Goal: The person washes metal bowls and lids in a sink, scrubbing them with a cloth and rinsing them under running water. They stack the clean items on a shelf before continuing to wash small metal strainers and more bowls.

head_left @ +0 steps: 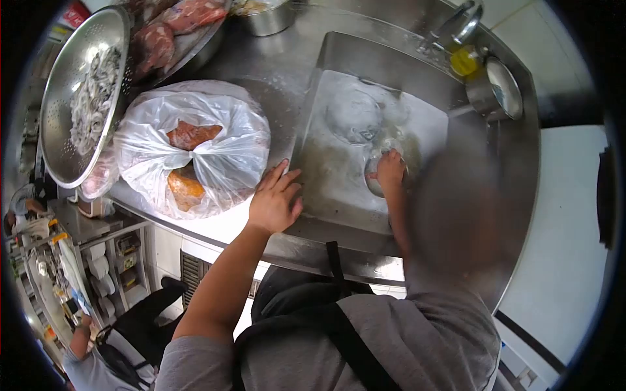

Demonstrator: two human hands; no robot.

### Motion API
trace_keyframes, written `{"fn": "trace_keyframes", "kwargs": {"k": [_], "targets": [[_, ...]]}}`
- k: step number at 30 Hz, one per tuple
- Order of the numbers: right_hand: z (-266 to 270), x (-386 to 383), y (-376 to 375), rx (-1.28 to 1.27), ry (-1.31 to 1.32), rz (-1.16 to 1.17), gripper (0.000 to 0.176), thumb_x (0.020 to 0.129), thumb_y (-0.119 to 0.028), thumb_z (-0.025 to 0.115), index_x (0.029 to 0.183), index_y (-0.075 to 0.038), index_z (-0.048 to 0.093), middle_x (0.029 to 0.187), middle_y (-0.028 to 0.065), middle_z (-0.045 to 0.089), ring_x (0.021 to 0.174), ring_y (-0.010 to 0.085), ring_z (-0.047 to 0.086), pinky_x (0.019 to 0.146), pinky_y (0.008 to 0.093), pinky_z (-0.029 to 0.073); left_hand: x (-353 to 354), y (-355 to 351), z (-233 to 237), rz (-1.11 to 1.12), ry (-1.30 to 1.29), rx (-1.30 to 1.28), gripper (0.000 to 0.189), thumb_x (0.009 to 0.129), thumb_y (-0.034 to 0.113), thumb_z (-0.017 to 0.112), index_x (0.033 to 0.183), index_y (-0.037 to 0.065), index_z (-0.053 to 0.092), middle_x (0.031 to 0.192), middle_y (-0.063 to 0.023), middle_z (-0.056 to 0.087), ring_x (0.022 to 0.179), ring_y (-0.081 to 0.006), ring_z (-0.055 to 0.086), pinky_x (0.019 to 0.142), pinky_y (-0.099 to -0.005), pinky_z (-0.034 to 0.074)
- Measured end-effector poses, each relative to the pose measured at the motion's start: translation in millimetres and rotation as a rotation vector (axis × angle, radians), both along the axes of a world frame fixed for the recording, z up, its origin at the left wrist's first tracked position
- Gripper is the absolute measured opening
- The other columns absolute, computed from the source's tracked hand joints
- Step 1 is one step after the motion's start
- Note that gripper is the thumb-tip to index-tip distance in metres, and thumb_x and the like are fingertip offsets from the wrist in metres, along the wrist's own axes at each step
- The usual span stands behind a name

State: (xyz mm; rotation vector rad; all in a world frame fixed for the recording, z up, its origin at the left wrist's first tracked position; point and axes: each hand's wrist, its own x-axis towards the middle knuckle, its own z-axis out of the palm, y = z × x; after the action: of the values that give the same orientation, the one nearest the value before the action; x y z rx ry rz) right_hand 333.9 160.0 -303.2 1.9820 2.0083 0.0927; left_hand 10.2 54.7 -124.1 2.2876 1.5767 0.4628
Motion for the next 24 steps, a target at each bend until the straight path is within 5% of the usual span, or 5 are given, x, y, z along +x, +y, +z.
{"fn": "trace_keyframes", "kwargs": {"k": [5, 7, 15, 16, 24], "targets": [[-28.5, -2.1, 16.6, 0.002, 0.050, 0.044, 0.028, 0.076, -0.024, 0.068, 0.098, -0.008, 0.070, 0.108, 0.0095, 0.061, 0.106, 0.0305, 0.056, 0.090, 0.0486, 0.045, -1.6, -0.1, -0.4, 0.010, -0.001, -0.009, 0.019, 0.076, 0.017, 0.066, 0.093, 0.009, 0.068, 0.129, -0.0050, 0.054, 0.136, -0.0300, 0.035, 0.110, -0.0475, 0.033], [-28.0, 16.6, 29.6, 0.123, 0.379, -0.045, 0.022, 0.076, -0.020, 0.066, 0.093, -0.006, 0.069, 0.098, 0.0143, 0.062, 0.096, 0.0338, 0.059, 0.086, 0.0454, 0.048, -1.2, 1.1, 0.0, -0.001, -0.012, 0.006, 0.019, 0.076, 0.017, 0.066, 0.092, 0.008, 0.068, 0.129, -0.0051, 0.055, 0.136, -0.0303, 0.035, 0.110, -0.0475, 0.033], [109.8, 61.1, 7.8, 0.459, 1.012, -0.016, 0.020, 0.087, -0.004, 0.056, 0.105, 0.000, 0.063, 0.104, 0.0148, 0.063, 0.088, 0.0290, 0.061, 0.074, 0.0387, 0.049, -1.8, -0.2, -0.6, -0.003, -0.039, 0.039, 0.017, 0.076, 0.016, 0.065, 0.091, 0.008, 0.067, 0.128, -0.0054, 0.055, 0.136, -0.0310, 0.035, 0.110, -0.0470, 0.033], [124.7, 61.5, 4.9, 0.205, 1.262, -0.411, 0.029, 0.091, -0.004, 0.050, 0.118, -0.003, 0.059, 0.110, 0.0111, 0.062, 0.093, 0.0219, 0.063, 0.074, 0.0333, 0.053, -1.9, -0.8, -0.9, -0.001, -0.039, 0.033, 0.017, 0.077, 0.016, 0.065, 0.091, 0.008, 0.067, 0.129, -0.0055, 0.055, 0.136, -0.0311, 0.035, 0.110, -0.0469, 0.033], [206.5, 52.8, 18.2, 0.243, 1.981, -0.632, 0.032, 0.096, -0.015, 0.042, 0.123, 0.000, 0.050, 0.116, 0.0127, 0.060, 0.101, 0.0279, 0.063, 0.082, 0.0424, 0.057, -0.7, -1.7, 3.1, 0.005, -0.027, 0.024, 0.017, 0.077, 0.018, 0.064, 0.091, 0.007, 0.067, 0.128, -0.0057, 0.055, 0.136, -0.0300, 0.035, 0.112, -0.0459, 0.031]]}}
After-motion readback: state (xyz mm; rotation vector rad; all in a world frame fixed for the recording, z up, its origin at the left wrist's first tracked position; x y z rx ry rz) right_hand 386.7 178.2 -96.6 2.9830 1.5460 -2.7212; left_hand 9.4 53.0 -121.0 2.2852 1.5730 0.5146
